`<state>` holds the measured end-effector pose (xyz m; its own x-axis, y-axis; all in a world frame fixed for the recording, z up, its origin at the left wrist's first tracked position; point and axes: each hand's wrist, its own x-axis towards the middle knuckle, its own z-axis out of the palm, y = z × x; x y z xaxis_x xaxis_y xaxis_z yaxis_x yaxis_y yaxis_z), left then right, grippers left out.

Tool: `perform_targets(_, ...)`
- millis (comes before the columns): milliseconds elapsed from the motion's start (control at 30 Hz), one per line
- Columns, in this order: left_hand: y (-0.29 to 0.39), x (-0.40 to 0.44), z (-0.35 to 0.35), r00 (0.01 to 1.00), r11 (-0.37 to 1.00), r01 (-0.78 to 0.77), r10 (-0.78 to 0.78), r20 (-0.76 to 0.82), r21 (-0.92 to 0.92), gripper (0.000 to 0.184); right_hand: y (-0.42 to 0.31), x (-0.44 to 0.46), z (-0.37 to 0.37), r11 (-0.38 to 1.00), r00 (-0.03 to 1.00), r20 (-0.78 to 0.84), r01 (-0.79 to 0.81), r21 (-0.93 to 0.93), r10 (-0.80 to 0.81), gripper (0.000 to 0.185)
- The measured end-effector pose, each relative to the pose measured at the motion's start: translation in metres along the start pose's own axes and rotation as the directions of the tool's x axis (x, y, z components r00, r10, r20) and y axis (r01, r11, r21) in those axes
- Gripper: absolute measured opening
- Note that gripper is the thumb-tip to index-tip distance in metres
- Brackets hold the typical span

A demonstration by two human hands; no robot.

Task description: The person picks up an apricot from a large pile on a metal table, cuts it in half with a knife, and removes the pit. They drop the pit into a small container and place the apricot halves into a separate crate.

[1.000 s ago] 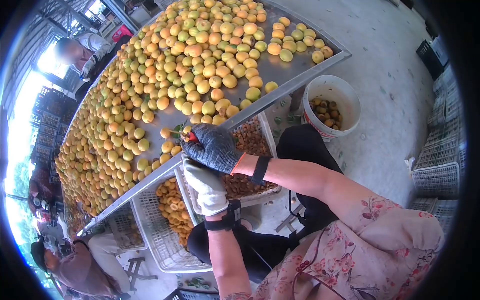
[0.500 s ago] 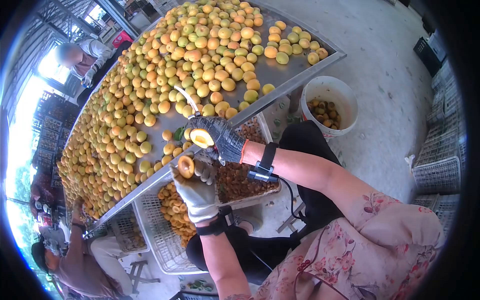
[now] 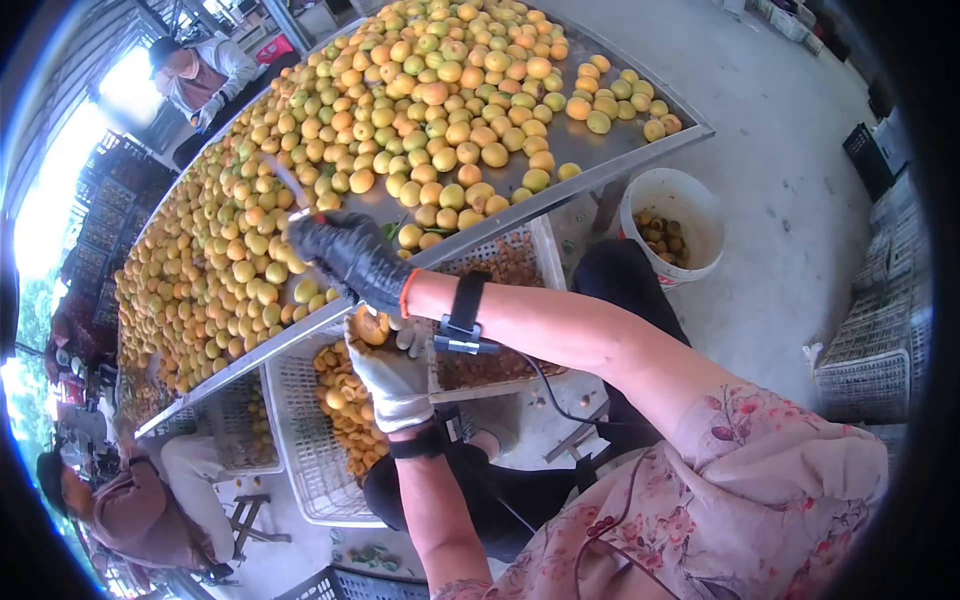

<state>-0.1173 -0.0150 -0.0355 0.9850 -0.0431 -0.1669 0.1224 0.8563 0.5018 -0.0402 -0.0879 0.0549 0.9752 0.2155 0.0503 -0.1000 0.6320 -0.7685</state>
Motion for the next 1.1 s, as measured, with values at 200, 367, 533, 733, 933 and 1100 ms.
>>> perform_targets(200, -0.018, -0.005, 0.031, 0.994, 0.998, 0.031, -0.036, 0.101, 0.046, 0.038, -0.013, -0.015, -0.04, 0.995, 0.988, -0.149, 0.046, 0.086, -0.032, 0.028)
perform_targets(367, -0.032, -0.002, 0.044, 0.99, 0.992, 0.109, -0.114, 0.08, 0.059, 0.035, -0.023, -0.022, -0.053, 0.975, 0.972, -0.199, 0.159, 0.152, -0.128, 0.02)
perform_targets(533, -0.053, 0.004, 0.047, 0.997, 0.994, 0.012, -0.004, -0.074, 0.107, 0.029, -0.008, -0.012, -0.074, 0.9, 0.949, -0.2, 0.296, 0.32, -0.242, 0.016)
perform_targets(733, -0.065, 0.014, 0.064, 0.961, 0.979, 0.121, -0.074, -0.267, 0.164, 0.025, -0.019, -0.017, -0.1, 0.918, 0.979, -0.202, 0.098, 0.383, -0.02, 0.021)
perform_targets(933, -0.072, 0.026, 0.048, 0.974, 0.97, 0.197, -0.178, -0.14, 0.14, 0.024, -0.022, -0.014, -0.111, 0.84, 0.976, -0.175, -0.014, 0.542, 0.13, 0.023)
perform_targets(1100, -0.081, 0.035, 0.051, 0.977, 0.961, 0.009, 0.051, -0.209, 0.276, 0.031, -0.009, -0.014, -0.125, 0.865, 0.903, -0.098, 0.363, -0.346, -0.418, 0.011)
